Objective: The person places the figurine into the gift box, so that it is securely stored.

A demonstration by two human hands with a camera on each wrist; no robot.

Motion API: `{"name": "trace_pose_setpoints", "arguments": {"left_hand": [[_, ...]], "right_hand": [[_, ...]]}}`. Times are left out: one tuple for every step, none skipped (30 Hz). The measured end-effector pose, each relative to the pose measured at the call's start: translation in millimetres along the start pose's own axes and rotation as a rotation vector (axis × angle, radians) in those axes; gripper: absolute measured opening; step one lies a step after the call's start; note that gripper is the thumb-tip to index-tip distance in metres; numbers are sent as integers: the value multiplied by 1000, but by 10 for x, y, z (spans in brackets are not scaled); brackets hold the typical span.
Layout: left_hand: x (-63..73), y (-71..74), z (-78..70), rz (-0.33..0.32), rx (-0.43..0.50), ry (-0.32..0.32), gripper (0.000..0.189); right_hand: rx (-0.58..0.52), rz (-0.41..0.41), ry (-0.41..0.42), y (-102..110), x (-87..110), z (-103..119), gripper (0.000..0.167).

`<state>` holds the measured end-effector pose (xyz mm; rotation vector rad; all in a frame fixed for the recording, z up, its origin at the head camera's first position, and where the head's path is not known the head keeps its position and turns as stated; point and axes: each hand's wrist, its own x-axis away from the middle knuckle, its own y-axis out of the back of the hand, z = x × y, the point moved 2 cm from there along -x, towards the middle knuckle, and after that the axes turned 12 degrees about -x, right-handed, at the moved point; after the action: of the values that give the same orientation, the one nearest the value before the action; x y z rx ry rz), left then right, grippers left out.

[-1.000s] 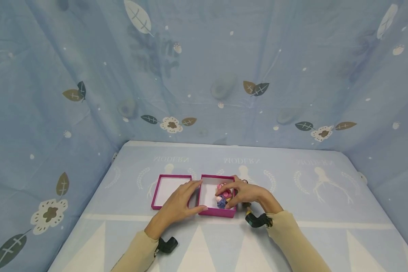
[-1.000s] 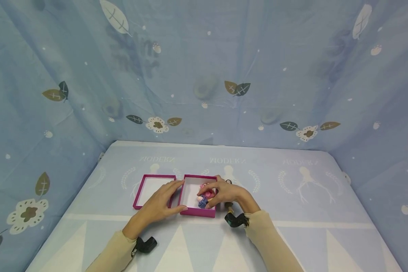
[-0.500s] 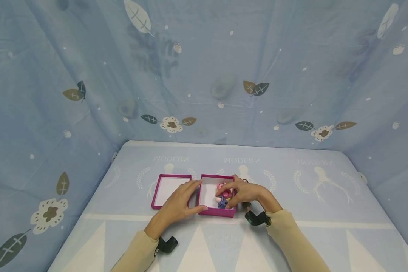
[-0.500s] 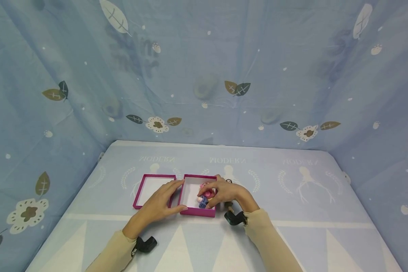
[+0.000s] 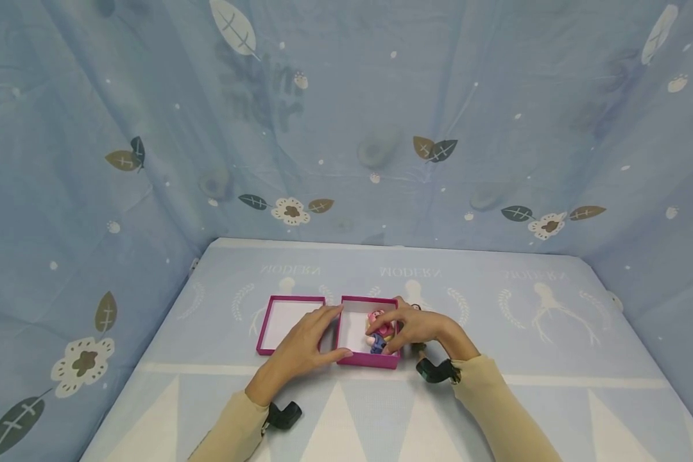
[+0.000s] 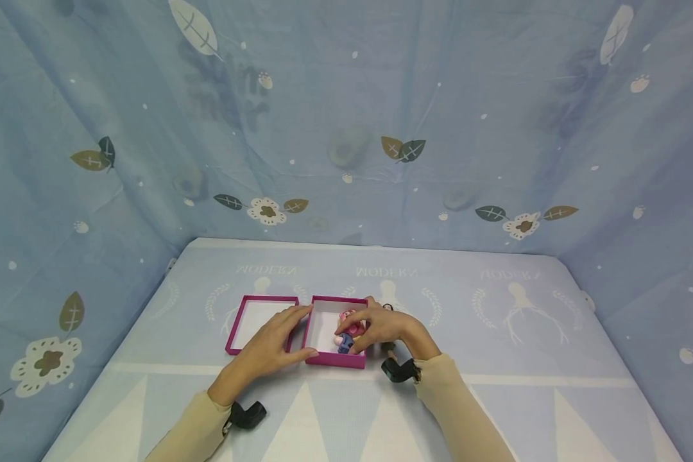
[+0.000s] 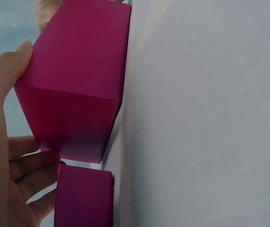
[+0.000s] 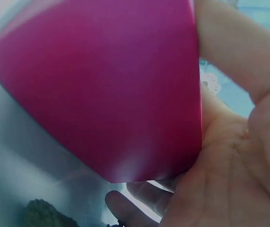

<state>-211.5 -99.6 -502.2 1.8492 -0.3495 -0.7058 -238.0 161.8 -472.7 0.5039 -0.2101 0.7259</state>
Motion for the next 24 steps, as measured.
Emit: {"name": "trace_pose_setpoints", "arguments": {"left_hand": [[0, 1, 0, -2, 3, -1, 91], [0, 2, 1, -3, 8, 0, 91], [0, 2, 2, -5, 11, 0, 91], [1, -1, 3, -7, 12, 0, 91], [1, -1, 4, -7, 13, 2, 91], [1, -4, 6, -9, 14, 1, 91], [1, -10, 7, -11, 15, 1, 91], [2, -14, 7, -13, 16, 0, 91], [2, -18, 7, -13, 15, -1, 91], [4, -21, 9, -13, 15, -1, 92], [4, -20, 9, -13, 18, -1, 92], [4, -21, 10, -11, 20, 1, 92], [3, -19, 9, -8, 21, 1, 92], [2, -17, 8, -7, 24, 2, 91], [0, -16, 7, -6, 24, 2, 91], [-2, -15, 7, -6, 23, 2, 91], [-4, -15, 7, -6, 23, 1, 91], [-4, -16, 7, -7, 22, -1, 91], [-6, -16, 7, -9, 20, -3, 90], [-6, -18, 9, -9, 18, -4, 90], [-5, -17, 9, -10, 17, -5, 90], [-4, -16, 9, -10, 16, -5, 90], [-3, -14, 9, -10, 16, -6, 90], [-1, -10, 8, -10, 15, -6, 91]], "right_hand": [[-14, 1, -3, 2, 1, -8, 41], [-30, 2, -5, 2, 2, -13, 41], [-44, 6, -7, 3, 2, -20, 41], [-51, 5, -9, 3, 2, -25, 41], [-59, 6, -11, 2, 1, -31, 41], [-67, 6, -15, 3, 1, -37, 41], [-71, 8, -11, 1, -1, -41, 41], [-71, 7, -11, 0, -2, -45, 41], [-67, 7, -11, 0, -1, -50, 41], [-64, 5, -14, 1, -4, -52, 41], [-65, 7, -15, 4, -6, -55, 41], [-63, 8, -16, 6, -9, -57, 41], [-58, 8, -18, 10, -10, -62, 41], [-57, 11, -23, 14, -9, -66, 41], [-58, 18, -25, 19, -7, -69, 41], [-56, 24, -25, 24, -5, -72, 41], [-52, 32, -23, 27, -3, -75, 41], [-49, 40, -20, 29, -1, -75, 41], [-47, 48, -15, 34, 3, -75, 41], [-46, 57, -12, 34, 5, -72, 42], [-42, 60, -7, 35, 4, -74, 42], [-40, 61, -9, 35, 5, -72, 42], [-42, 60, -13, 33, 6, -69, 42], [-45, 59, -18, 30, 6, -67, 41]]}}
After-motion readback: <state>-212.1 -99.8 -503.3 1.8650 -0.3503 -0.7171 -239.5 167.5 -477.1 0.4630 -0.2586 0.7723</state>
